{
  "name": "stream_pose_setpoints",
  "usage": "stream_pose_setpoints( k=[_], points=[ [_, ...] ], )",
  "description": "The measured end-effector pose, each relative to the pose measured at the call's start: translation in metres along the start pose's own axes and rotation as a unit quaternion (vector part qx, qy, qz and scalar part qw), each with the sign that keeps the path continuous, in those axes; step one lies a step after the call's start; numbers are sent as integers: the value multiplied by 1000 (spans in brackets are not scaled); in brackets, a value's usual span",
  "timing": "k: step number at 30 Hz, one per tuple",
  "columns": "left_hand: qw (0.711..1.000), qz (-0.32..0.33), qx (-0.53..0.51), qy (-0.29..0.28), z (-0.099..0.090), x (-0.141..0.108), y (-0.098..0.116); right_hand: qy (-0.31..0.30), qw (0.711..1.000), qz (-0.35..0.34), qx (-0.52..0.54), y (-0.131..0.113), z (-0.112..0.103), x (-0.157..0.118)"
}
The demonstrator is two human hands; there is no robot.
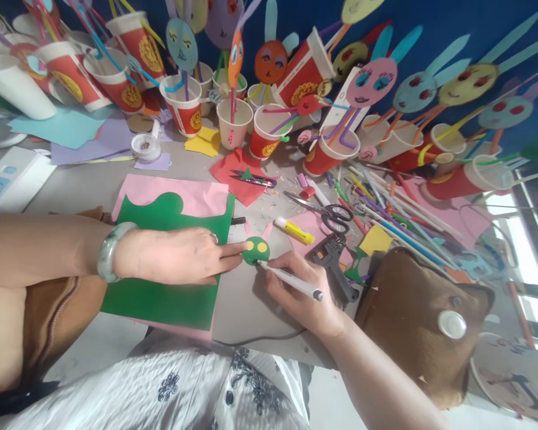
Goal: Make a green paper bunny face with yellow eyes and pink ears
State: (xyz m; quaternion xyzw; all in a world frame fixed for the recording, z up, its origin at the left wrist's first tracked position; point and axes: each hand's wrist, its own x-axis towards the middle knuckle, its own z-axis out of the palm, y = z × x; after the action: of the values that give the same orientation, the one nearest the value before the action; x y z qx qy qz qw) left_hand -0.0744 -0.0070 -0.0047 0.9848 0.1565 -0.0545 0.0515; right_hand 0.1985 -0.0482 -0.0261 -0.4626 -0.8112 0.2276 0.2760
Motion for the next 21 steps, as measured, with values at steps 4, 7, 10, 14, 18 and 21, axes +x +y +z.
stream_pose_setpoints(
  k=[4,7,10,14,18,21],
  points=[
    [1000,-7,-9,6,0,-1,0,-3,1000,-3,-3,0,0,0],
    [1000,-8,-26,0,0,-1,0,-4,1000,-4,-6,0,0,0],
    [999,-13,-47,-6,0,-1,0,-5,1000,-2,-9,0,0,0],
    [998,-16,-63,-7,0,0,-1,-1,1000,-2,-19,0,1,0],
    [998,-9,-59,1,2,0,-1,-4,1000,0,-10,0,1,0],
    [996,-44,-73,5,4,0,-1,0,1000,2,-7,0,0,-1]
  ],
)
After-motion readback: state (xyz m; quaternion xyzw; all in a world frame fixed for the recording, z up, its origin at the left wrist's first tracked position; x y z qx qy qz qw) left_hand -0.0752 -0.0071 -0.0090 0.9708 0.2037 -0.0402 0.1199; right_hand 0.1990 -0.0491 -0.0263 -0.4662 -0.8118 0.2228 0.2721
